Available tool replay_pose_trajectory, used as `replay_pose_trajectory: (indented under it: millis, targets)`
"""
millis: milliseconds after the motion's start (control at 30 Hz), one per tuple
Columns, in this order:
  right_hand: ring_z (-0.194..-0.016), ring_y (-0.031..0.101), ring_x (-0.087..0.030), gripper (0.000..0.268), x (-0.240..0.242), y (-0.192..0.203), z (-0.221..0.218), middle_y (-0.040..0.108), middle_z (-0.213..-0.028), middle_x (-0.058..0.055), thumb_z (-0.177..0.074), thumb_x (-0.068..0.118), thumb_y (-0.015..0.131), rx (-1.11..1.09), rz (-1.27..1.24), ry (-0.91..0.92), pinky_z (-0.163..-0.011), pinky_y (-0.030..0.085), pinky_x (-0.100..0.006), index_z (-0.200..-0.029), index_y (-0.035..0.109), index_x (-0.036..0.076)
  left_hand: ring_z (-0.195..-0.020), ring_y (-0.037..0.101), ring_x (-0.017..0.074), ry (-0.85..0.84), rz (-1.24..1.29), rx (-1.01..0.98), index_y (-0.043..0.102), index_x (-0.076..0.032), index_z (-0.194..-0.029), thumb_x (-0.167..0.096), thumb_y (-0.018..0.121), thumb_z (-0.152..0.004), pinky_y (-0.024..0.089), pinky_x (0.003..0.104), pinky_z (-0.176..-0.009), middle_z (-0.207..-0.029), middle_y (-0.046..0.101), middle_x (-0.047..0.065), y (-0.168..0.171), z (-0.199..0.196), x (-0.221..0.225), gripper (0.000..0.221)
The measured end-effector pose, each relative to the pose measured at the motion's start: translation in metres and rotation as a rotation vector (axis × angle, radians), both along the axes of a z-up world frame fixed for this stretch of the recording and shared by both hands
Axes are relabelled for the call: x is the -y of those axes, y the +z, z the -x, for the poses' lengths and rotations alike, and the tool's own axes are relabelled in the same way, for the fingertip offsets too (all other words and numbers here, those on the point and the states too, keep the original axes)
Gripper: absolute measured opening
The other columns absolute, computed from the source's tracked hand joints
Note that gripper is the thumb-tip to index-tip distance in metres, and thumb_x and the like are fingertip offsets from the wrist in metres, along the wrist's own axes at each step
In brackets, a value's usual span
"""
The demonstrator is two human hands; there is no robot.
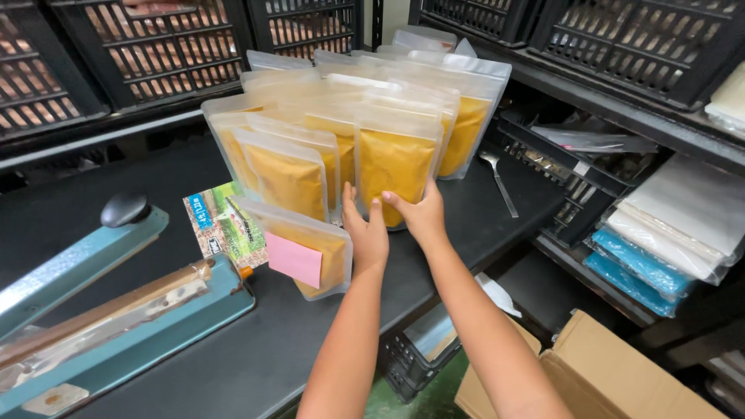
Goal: The person takes pouches containing a yellow substance from a table and places them into a cardboard box, arranging them in rows.
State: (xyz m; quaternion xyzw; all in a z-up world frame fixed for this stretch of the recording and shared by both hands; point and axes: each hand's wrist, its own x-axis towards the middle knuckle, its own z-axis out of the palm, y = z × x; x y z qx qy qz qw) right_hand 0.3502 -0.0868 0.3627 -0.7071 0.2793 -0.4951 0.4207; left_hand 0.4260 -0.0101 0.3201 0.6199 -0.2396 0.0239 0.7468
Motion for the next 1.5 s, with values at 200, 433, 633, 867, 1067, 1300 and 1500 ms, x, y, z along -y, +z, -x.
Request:
replay_pose_trajectory:
  millis: [200, 433, 633, 867, 1067, 1300, 1500]
  targets:
    - [-0.107, 0.071, -0.025, 0.063, 0.008, -0.006, 0.02, 0.075, -0.111, -0.013, -0.068, 0.026, 0.097, 0.115, -0.13, 0.035, -0.091, 0.055, -0.042, -0.122, 0.07, 0.011, -0.131, 0.056, 0.0306, -0.025, 0.065, -0.082, 0.047, -0.017, -0.152, -0.03, 0.065, -0.098, 0.048, 0.046, -0.107, -0.137, 0.059, 0.014, 0.0, 0.001, 0.001, 0.059]
    - [-0.095, 0.07, -0.018, 0.055, 0.008, -0.011, 0.07, 0.075, -0.106, -0.01, -0.071, 0.013, 0.094, 0.342, -0.305, 0.112, -0.085, 0.058, -0.037, -0.119, 0.068, 0.005, -0.13, 0.055, 0.0408, -0.009, 0.082, -0.017, 0.046, -0.01, -0.151, -0.013, 0.065, -0.094, 0.047, 0.053, -0.107, -0.136, 0.057, 0.024, -0.016, -0.007, 0.011, 0.061]
    - [-0.091, 0.069, -0.016, 0.053, -0.012, 0.003, 0.114, 0.073, -0.103, -0.006, -0.069, 0.008, 0.093, 0.283, -0.332, 0.203, -0.082, 0.057, -0.035, -0.116, 0.068, 0.005, -0.146, 0.039, 0.0413, -0.337, -0.083, 0.055, 0.016, -0.016, -0.166, -0.009, 0.071, -0.086, 0.03, 0.055, -0.12, -0.157, 0.04, 0.022, 0.018, 0.017, -0.021, 0.097]
    - [-0.088, 0.07, -0.017, 0.056, -0.033, 0.005, 0.167, 0.075, -0.101, -0.007, -0.066, 0.01, 0.095, 0.248, -0.344, 0.221, -0.082, 0.058, -0.034, -0.116, 0.069, 0.006, -0.147, 0.042, 0.0322, -0.482, -0.463, 0.098, 0.014, -0.033, -0.164, -0.03, 0.086, -0.072, 0.032, 0.045, -0.124, -0.154, 0.049, 0.017, 0.093, 0.076, -0.088, 0.117]
    - [-0.087, 0.071, -0.016, 0.054, -0.054, -0.003, 0.223, 0.075, -0.1, -0.006, -0.062, 0.003, 0.095, 0.257, -0.353, 0.244, -0.08, 0.058, -0.034, -0.111, 0.072, 0.004, -0.101, 0.071, 0.0193, -0.517, -0.427, 0.118, 0.072, -0.014, -0.095, -0.04, 0.1, -0.053, 0.059, 0.033, -0.088, -0.094, 0.07, -0.003, 0.054, 0.099, -0.088, 0.056]
    - [-0.087, 0.073, -0.018, 0.054, -0.057, -0.012, 0.307, 0.076, -0.101, -0.009, -0.063, 0.0, 0.093, 0.325, -0.347, 0.183, -0.08, 0.06, -0.036, -0.113, 0.073, 0.002, -0.092, 0.068, 0.024, -0.483, -0.284, 0.436, 0.068, -0.01, -0.083, -0.034, 0.098, -0.053, 0.058, 0.036, -0.077, -0.09, 0.066, 0.0, 0.047, 0.172, -0.071, 0.048]
    - [-0.089, 0.073, -0.019, 0.055, -0.051, -0.037, 0.395, 0.077, -0.103, -0.01, -0.062, -0.002, 0.093, 0.323, -0.384, 0.063, -0.082, 0.06, -0.037, -0.114, 0.073, 0.002, -0.104, 0.071, 0.0265, -0.66, -0.421, 0.199, 0.073, -0.013, -0.095, -0.037, 0.097, -0.055, 0.06, 0.04, -0.084, -0.096, 0.075, 0.003, 0.032, 0.262, -0.053, 0.052]
